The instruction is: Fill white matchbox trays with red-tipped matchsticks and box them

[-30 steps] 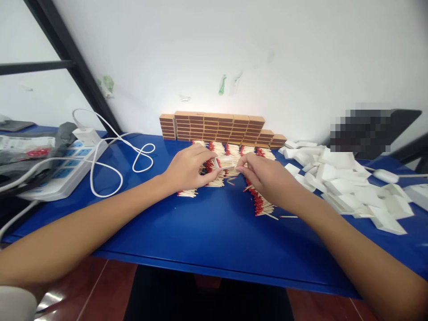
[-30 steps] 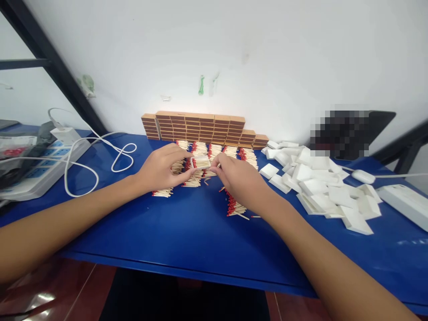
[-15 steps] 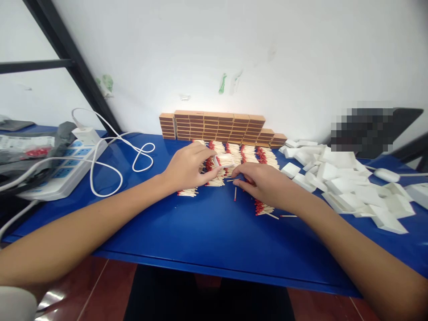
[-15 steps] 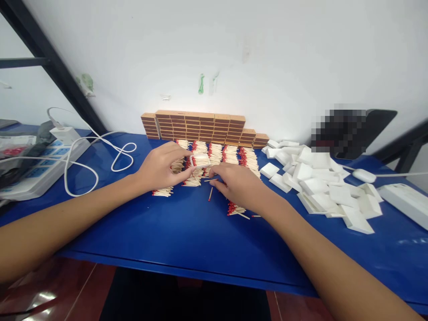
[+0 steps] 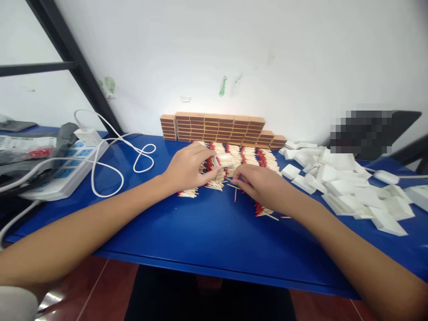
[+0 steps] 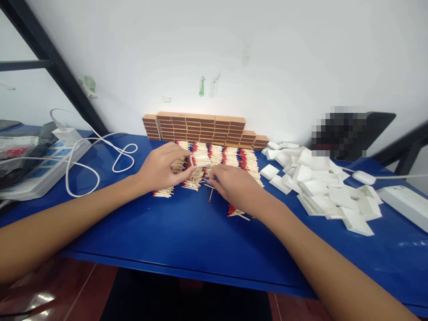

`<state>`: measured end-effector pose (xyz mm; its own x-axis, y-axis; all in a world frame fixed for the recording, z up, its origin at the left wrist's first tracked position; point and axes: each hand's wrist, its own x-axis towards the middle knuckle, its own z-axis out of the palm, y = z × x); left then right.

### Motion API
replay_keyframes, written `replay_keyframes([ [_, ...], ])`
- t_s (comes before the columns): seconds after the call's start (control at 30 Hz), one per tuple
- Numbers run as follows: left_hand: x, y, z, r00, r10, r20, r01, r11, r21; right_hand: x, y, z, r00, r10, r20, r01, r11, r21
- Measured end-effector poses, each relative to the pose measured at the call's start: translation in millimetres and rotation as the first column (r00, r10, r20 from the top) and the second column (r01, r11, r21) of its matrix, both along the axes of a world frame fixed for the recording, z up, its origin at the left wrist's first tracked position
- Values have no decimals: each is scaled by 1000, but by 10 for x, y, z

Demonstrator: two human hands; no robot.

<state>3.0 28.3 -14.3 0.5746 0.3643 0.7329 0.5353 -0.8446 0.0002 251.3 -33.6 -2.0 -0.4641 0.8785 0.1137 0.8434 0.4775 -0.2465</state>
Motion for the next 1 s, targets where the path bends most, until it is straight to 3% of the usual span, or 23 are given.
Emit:
replay_keyframes([
  [0.57, 8, -8, -11, 1000, 7, -13, -7, 1000, -19, 17, -57, 124, 997, -9, 77, 10, 1000, -23],
  [0.8, 6, -4, -7, 1000, -7, -14, 7, 1000, -6, 72, -75, 133, 989, 149, -16, -150, 987, -52],
  [1.0, 2, -6, -10, 1000, 0, -18, -1, 1000, -12, 38, -88, 122, 997, 71, 12, -69, 989, -134],
])
